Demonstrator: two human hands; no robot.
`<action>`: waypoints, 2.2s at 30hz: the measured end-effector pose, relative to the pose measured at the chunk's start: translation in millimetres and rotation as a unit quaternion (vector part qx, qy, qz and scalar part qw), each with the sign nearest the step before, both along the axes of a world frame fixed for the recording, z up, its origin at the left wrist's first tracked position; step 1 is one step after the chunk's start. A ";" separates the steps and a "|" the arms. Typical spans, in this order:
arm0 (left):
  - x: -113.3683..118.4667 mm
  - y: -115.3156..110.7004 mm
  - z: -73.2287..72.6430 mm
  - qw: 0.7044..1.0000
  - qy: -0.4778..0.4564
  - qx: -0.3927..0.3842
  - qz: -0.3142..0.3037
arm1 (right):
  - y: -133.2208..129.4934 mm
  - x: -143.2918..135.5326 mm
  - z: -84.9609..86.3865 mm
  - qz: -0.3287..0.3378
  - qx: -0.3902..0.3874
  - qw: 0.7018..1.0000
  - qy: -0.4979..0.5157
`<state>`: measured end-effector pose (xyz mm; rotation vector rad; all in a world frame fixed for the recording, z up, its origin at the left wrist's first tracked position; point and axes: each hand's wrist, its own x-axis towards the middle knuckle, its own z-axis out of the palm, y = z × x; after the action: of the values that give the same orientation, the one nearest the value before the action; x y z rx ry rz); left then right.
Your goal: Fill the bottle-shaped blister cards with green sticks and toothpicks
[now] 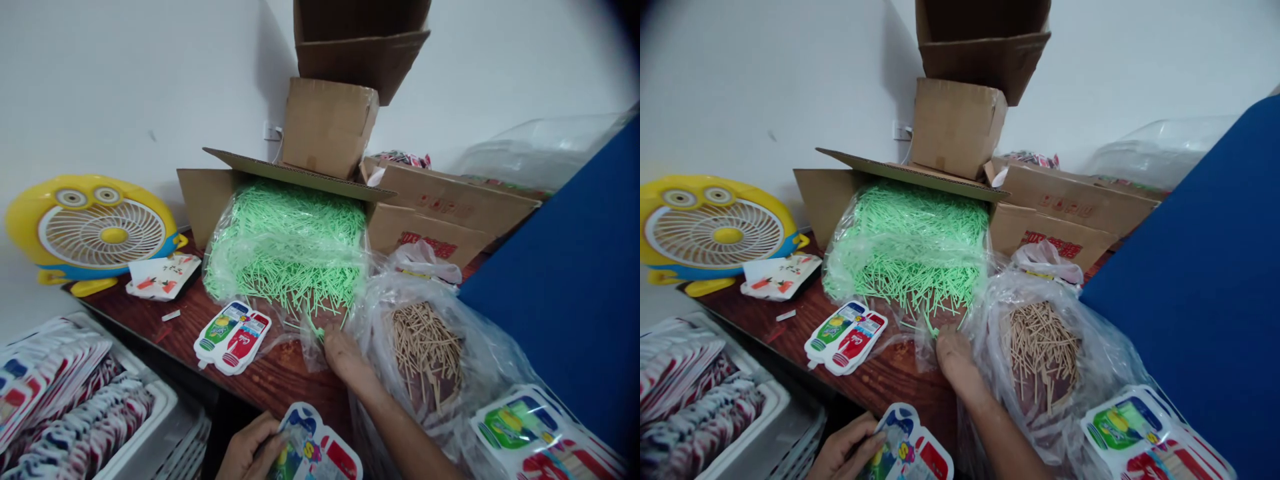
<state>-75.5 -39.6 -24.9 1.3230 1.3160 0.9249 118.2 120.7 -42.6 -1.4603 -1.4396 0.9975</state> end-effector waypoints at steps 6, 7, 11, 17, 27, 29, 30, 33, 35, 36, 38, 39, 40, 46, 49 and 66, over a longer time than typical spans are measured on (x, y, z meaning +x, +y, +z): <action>0.7 -2.8 -8.7 1.000 -0.010 -0.002 0.006 | 9.3 14.6 -6.2 -0.003 -0.043 0.998 0.052; 1.0 -2.9 -9.4 1.000 -0.012 -0.005 0.005 | 10.5 14.8 -6.9 -0.005 -0.055 0.996 0.068; 2.8 -2.2 -10.7 1.000 -0.022 -0.015 0.002 | 9.4 9.5 -8.0 -0.006 -0.066 0.987 0.144; 4.9 -2.0 -7.9 0.999 -0.027 -0.017 0.000 | -13.8 0.5 -8.6 -0.024 -0.005 0.982 0.188; -0.2 -3.9 2.3 0.998 -0.060 -0.019 -0.010 | -38.5 -4.1 18.0 -0.025 0.019 0.962 0.271; -0.9 -3.8 5.4 0.997 -0.071 -0.006 -0.026 | -53.9 -9.0 39.0 -0.015 0.015 0.939 0.343; -0.6 -3.7 7.5 0.997 -0.075 -0.002 -0.031 | -63.5 -12.1 50.1 -0.005 0.002 0.911 0.411; 2.3 -3.3 15.0 0.996 -0.079 0.005 -0.039 | -93.3 -22.8 76.2 0.026 -0.030 0.842 0.539; 5.1 -3.4 19.6 0.996 -0.077 0.008 -0.045 | -108.8 -29.4 83.5 0.034 -0.036 0.823 0.566; 6.4 -3.7 21.3 0.996 -0.075 0.009 -0.048 | -114.4 -32.0 84.3 0.035 -0.039 0.819 0.571; 8.5 -4.6 23.3 0.996 -0.073 0.012 -0.051 | -122.2 -35.3 82.0 0.033 -0.052 0.819 0.570; 9.2 -5.2 23.7 0.996 -0.074 0.013 -0.051 | -124.8 -36.1 79.8 0.030 -0.063 0.820 0.568; 9.8 -5.9 23.6 0.996 -0.075 0.012 -0.048 | -126.9 -36.3 77.3 0.027 -0.074 0.822 0.565; 10.5 -8.0 20.2 0.994 -0.105 -0.002 -0.016 | -134.2 -30.4 66.4 0.044 -0.112 0.842 0.526; 10.5 -7.1 18.2 0.990 -0.136 -0.026 -0.014 | -133.3 -26.3 66.8 0.107 -0.154 0.860 0.475; 13.2 0.3 18.8 0.942 -0.308 -0.129 0.021 | -114.9 19.8 109.4 0.316 -0.021 0.949 0.004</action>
<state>-62.3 -39.3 -6.1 0.7159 0.9307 1.0451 138.0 5.8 66.8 -1.0238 -1.9452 1.4164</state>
